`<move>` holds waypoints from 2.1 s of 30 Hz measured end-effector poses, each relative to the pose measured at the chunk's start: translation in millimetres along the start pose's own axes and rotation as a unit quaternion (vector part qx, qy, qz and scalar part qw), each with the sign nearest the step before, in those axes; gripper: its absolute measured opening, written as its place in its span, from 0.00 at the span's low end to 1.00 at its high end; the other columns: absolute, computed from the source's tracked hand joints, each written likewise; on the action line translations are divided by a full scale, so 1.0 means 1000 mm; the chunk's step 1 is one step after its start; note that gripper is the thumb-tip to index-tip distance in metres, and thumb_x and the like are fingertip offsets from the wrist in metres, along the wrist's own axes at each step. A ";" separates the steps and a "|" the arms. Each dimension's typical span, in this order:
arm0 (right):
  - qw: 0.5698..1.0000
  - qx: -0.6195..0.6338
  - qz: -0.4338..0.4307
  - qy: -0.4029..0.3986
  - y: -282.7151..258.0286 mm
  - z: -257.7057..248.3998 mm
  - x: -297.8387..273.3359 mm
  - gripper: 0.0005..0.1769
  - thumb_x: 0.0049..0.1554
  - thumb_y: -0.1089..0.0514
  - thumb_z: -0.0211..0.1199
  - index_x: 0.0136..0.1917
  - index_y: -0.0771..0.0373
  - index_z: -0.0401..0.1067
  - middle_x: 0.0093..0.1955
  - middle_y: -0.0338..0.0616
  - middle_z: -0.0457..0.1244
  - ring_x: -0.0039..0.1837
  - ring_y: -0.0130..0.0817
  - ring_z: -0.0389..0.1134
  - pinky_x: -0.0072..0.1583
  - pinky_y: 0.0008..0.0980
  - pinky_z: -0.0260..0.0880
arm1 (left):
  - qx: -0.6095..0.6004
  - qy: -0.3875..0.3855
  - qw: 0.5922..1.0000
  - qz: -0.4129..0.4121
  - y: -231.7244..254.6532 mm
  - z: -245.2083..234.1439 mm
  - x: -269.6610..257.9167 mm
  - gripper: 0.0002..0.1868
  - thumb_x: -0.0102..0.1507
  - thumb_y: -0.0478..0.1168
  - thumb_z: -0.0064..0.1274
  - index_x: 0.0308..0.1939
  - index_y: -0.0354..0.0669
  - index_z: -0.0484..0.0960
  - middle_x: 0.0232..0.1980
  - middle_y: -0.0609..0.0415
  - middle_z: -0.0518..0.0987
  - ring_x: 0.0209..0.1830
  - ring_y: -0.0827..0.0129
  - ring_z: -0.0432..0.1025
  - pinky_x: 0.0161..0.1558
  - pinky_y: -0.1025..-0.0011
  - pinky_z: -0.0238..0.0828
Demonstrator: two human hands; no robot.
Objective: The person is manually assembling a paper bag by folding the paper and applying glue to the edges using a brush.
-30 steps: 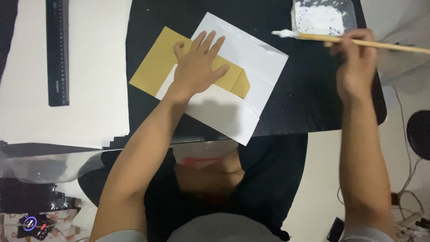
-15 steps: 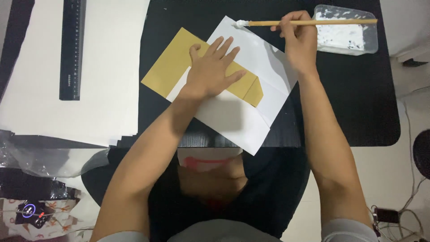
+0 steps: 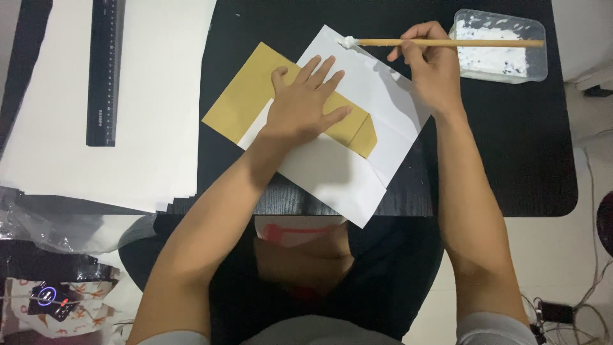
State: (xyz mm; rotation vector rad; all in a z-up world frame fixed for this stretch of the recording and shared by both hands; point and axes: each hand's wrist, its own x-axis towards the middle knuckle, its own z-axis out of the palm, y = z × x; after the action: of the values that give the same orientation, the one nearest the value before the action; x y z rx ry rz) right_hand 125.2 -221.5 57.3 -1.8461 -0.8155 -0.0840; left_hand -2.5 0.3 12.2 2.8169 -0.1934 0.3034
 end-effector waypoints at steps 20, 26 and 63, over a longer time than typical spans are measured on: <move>0.996 0.066 -0.059 0.032 0.013 0.016 0.027 0.02 0.73 0.67 0.52 0.55 0.68 0.63 0.46 0.48 0.61 0.47 0.33 0.68 0.51 0.27 0.70 | 0.034 -0.004 0.999 -0.021 -0.001 0.002 0.002 0.44 0.66 0.71 0.35 0.75 0.45 0.65 0.81 0.48 0.55 0.81 0.62 0.44 0.63 0.40 0.37; 0.997 0.069 -0.008 0.020 0.000 0.023 0.023 0.02 0.71 0.66 0.51 0.55 0.67 0.64 0.45 0.46 0.63 0.47 0.29 0.67 0.50 0.24 0.67 | 0.018 0.023 0.999 -0.014 0.000 0.001 0.000 0.45 0.65 0.71 0.39 0.74 0.42 0.66 0.81 0.46 0.56 0.81 0.60 0.45 0.63 0.41 0.40; 0.997 0.024 -0.041 0.056 -0.008 0.019 0.019 0.03 0.72 0.67 0.52 0.55 0.68 0.65 0.45 0.45 0.61 0.45 0.31 0.65 0.50 0.27 0.67 | 0.006 0.047 0.999 0.001 0.003 -0.005 -0.002 0.40 0.64 0.69 0.42 0.73 0.53 0.70 0.79 0.45 0.58 0.79 0.58 0.48 0.63 0.43 0.39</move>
State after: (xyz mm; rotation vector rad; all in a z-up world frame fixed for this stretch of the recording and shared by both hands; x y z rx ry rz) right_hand 129.8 -194.7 63.6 -1.7470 -0.8075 -0.2153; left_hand -6.2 -0.6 17.4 2.8068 -0.1746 0.4380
